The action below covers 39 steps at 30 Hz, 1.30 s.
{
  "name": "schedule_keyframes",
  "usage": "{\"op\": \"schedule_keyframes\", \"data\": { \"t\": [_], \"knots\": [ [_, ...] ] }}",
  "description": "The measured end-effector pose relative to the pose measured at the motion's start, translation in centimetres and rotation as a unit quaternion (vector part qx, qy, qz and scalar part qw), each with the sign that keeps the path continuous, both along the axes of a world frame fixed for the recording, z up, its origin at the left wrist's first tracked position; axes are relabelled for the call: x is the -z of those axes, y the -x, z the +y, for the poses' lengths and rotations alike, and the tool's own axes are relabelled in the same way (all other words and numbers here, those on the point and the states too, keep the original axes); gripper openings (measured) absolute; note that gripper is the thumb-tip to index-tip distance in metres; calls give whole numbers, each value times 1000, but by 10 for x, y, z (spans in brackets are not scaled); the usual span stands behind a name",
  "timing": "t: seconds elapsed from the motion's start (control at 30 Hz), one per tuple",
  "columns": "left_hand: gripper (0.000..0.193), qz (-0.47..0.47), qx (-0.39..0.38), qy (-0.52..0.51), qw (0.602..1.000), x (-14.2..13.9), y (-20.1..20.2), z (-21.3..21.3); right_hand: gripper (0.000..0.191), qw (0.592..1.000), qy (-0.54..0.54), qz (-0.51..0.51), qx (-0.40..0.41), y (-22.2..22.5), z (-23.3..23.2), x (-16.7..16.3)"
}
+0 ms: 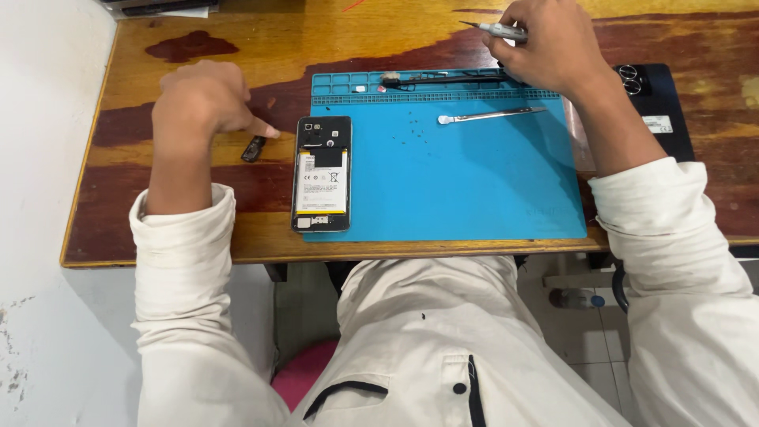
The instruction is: The person uses a screwdriver to remove screws from the back of a smartphone, then detaches the back cover. They place the cover aside and continue removing screws from the internal frame of the phone.
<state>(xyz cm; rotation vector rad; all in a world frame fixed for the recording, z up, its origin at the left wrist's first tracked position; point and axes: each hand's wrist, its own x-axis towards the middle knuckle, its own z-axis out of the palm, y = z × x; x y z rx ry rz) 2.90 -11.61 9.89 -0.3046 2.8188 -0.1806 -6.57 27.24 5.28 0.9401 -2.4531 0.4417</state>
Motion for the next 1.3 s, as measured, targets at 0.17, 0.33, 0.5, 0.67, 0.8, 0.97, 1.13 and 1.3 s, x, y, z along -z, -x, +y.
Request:
{"op": "schedule_keyframes", "data": {
  "t": [0.17,0.33,0.5,0.67,0.8,0.97,1.13,1.3],
  "knots": [
    [35,-60,-57,-63,995,-1,5,1,20,1000,-1,-7,-3,0,0,1],
    [26,-28,39,-154,987,-3,3,-2,16,1000,2,14,-24,0,3,1],
    [22,12,134,-354,926,-5,5,6,22,994,62,-56,-68,-7,-8,4],
    [22,80,208,-540,811,27,10,54,26,991,48,-62,-111,-21,-23,9],
    [14,151,267,-513,802,56,13,86,25,993,28,-51,-102,-24,-23,11],
    [14,202,243,-503,805,71,20,105,27,996,0,-34,-80,-17,-18,14],
    [13,237,258,-473,808,72,24,116,28,997,-3,-42,-69,-14,-15,16],
    [10,232,252,-518,784,71,25,118,25,994,26,-37,-100,-14,-14,15]
  ]
}}
